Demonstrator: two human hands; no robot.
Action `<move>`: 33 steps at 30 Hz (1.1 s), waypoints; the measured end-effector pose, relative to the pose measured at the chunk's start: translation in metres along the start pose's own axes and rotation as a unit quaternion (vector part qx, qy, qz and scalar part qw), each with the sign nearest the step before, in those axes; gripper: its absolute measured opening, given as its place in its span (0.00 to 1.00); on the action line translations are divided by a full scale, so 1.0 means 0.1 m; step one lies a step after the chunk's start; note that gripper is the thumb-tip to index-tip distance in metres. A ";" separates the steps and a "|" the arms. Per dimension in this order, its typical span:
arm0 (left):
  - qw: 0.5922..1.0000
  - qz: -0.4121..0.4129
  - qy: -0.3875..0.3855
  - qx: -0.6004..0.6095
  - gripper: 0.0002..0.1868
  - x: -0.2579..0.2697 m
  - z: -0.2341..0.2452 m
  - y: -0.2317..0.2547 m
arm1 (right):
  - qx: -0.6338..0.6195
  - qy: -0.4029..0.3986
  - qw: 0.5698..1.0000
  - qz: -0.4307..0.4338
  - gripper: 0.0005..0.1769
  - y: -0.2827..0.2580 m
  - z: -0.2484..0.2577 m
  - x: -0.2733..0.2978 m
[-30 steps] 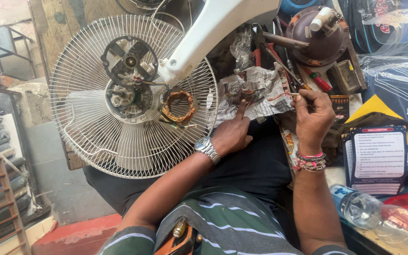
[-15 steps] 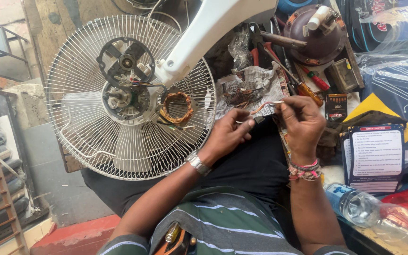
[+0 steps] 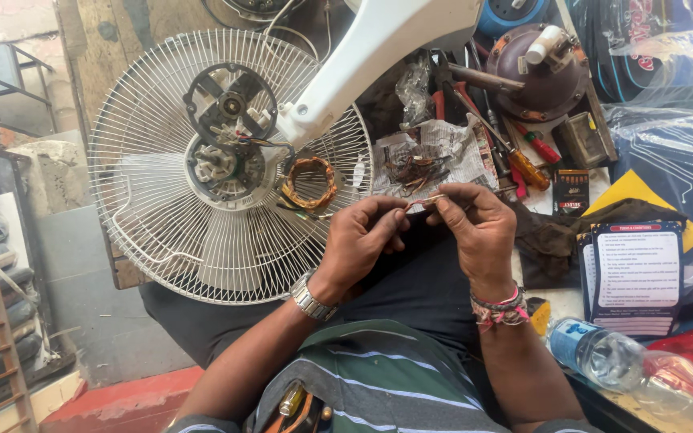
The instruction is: The person disassembles a white table fan by removing the front grille and motor housing. They unwrap a small component from a paper packet and strip the insulation from a short length of wire using a tool.
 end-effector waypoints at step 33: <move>0.990 -0.054 0.026 -0.129 0.11 0.11 -0.03 0.12 | -0.182 -0.129 0.966 -0.130 0.09 0.29 -0.11 -0.06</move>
Point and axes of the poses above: each hand's wrist, its own x-axis away from the middle knuckle, its own z-axis out of the back of the hand, y = z × x, the point moved 3 cm from there along -x, towards the middle knuckle, and after that the axes turned 15 degrees about x, right-handed, at the moved point
